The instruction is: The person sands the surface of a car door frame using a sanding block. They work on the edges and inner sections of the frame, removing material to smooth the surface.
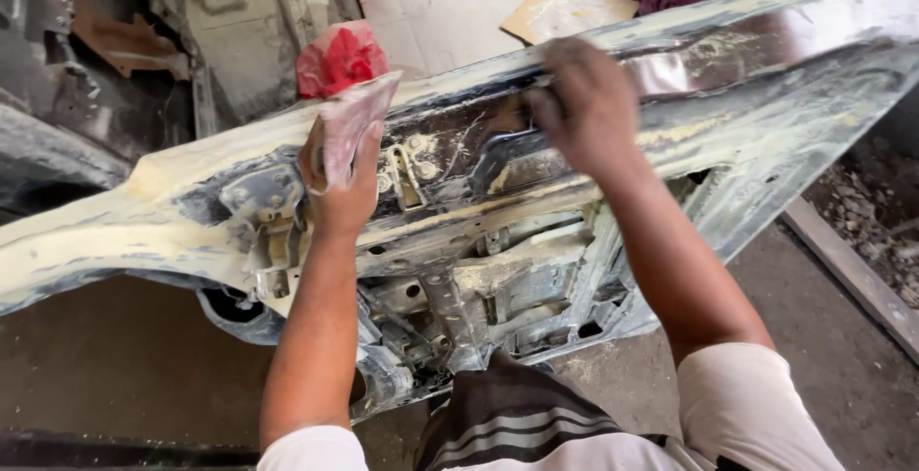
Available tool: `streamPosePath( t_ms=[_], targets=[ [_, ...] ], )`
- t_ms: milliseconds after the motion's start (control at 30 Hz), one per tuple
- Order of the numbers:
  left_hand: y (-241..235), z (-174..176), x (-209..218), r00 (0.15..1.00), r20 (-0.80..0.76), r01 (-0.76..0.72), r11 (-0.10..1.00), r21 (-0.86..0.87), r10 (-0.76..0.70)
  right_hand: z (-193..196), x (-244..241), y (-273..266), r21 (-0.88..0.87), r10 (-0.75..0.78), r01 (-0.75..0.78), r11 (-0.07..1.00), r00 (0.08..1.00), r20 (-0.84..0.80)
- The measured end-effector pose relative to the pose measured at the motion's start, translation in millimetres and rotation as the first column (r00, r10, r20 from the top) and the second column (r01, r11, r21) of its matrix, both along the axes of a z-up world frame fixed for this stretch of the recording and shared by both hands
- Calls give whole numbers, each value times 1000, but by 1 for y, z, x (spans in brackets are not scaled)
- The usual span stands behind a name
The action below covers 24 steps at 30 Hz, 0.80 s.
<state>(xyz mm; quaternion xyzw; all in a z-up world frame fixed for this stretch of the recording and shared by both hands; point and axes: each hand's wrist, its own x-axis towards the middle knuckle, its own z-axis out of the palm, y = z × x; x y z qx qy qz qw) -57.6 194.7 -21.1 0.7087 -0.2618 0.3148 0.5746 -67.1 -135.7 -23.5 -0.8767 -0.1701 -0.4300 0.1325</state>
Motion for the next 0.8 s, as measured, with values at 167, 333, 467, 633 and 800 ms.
streamPosePath(
  t_ms=[167,333,467,633,800],
  targets=[
    [21,41,16,964,255,-173,897,406,70,37,29,58,-176,136,-130,976,991,20],
    [5,16,60,911,400,-317,783,535,96,39,51,64,-235,1,-76,969,953,-303],
    [-1,32,60,898,437,-323,744,585,46,29,53,58,-223,6,-56,973,975,-221],
    [18,37,53,904,422,-350,676,649,63,35,48,64,-164,60,-87,983,984,-167],
    [-30,22,61,856,516,-351,764,541,28,15,64,56,-173,34,-62,983,987,-160]
  ],
)
